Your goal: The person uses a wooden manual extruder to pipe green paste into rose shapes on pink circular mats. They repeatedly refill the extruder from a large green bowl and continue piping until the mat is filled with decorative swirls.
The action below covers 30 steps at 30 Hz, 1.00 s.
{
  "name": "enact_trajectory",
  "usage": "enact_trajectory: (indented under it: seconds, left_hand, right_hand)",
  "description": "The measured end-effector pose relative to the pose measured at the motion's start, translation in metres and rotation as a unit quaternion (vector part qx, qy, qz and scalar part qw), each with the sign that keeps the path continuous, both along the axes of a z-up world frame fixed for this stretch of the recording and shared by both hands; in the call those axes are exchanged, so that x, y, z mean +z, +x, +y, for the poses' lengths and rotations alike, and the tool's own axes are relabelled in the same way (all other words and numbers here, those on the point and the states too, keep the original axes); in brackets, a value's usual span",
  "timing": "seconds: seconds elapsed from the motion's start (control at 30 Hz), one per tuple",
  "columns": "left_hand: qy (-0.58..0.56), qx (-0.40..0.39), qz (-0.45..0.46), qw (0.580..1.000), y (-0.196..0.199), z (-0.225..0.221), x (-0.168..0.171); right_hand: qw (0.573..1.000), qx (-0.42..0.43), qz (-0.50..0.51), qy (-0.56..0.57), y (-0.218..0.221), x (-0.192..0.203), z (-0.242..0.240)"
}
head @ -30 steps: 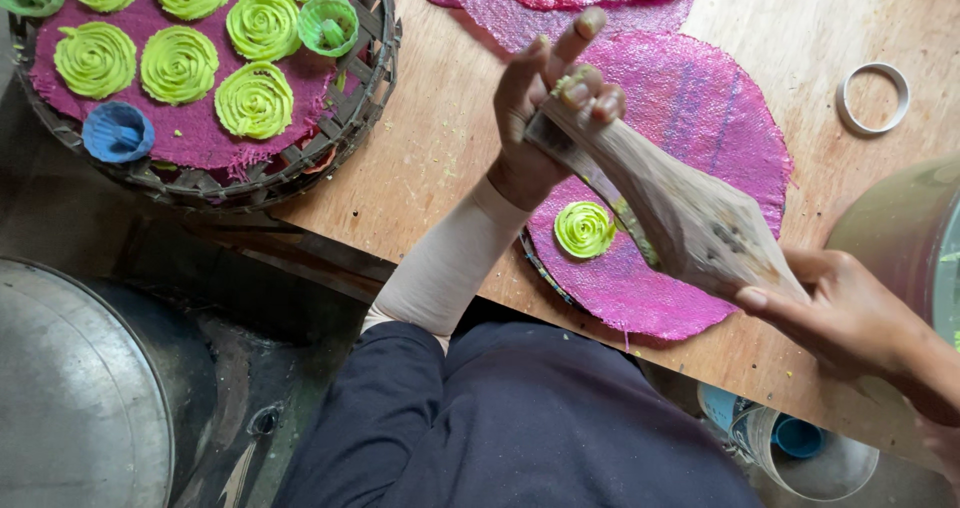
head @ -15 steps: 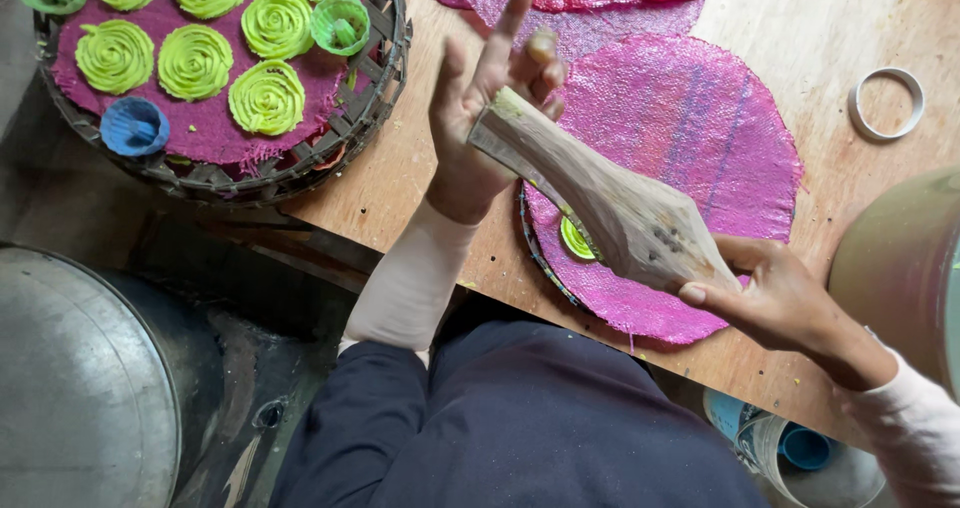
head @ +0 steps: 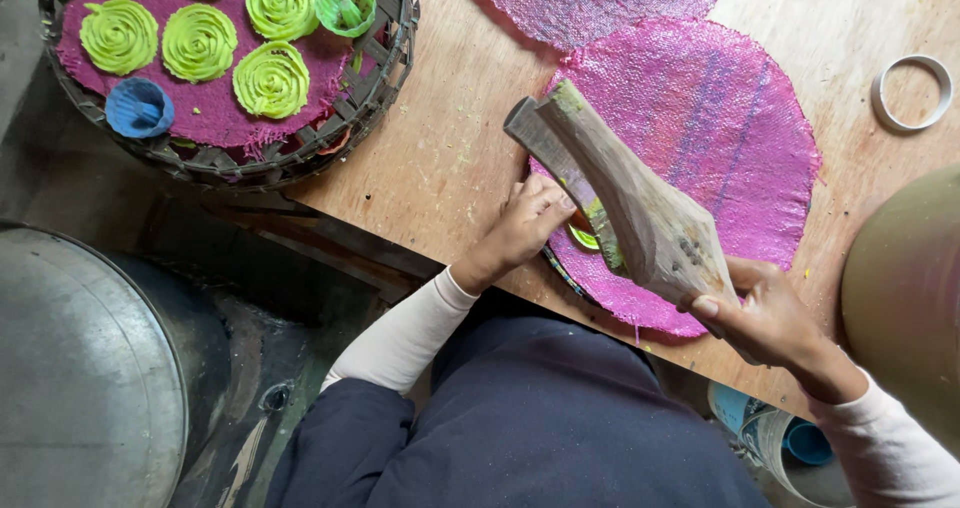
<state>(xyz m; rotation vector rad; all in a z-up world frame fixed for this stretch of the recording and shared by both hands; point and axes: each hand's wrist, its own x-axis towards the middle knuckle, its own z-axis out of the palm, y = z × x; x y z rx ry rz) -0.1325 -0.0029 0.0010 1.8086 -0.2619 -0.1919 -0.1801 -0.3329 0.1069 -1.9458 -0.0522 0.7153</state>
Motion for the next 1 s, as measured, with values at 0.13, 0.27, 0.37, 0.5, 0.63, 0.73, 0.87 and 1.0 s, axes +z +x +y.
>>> enact_trajectory:
  seconds: [0.13,0.27,0.37,0.5,0.63,0.73,0.87,1.0]
  left_hand:
    - [0.151,0.016,-0.086,0.985,-0.017,0.002,0.027]
    - [0.222,-0.003,-0.232,0.947,-0.028,0.001,0.042]
    - [0.284,-0.036,-0.313,0.906,-0.031,0.001,0.039]
    - [0.357,-0.058,-0.421,0.832,-0.030,0.000,0.028]
    - [0.389,-0.035,-0.452,0.802,-0.030,-0.002,0.024]
    - [0.340,0.005,-0.414,0.844,-0.028,-0.006,0.024]
    - [0.379,-0.042,-0.416,0.826,-0.027,-0.010,0.027]
    - [0.329,-0.028,-0.457,0.826,-0.025,-0.011,0.047]
  right_hand:
    - [0.997,-0.050,0.028,0.049,-0.007,-0.003,-0.009]
    - [0.993,-0.075,0.014,0.089,-0.013,0.000,-0.024]
    - [0.989,-0.087,0.001,0.118,-0.017,0.000,-0.031]
    - [0.986,-0.097,-0.019,0.133,-0.019,-0.002,-0.034]
    - [0.986,-0.101,-0.018,0.131,-0.021,-0.005,-0.035]
    - [0.987,-0.099,-0.019,0.123,-0.021,-0.007,-0.035]
    - [0.986,-0.105,-0.011,0.128,-0.022,-0.009,-0.037]
    - [0.984,-0.107,-0.021,0.137,-0.025,-0.008,-0.043]
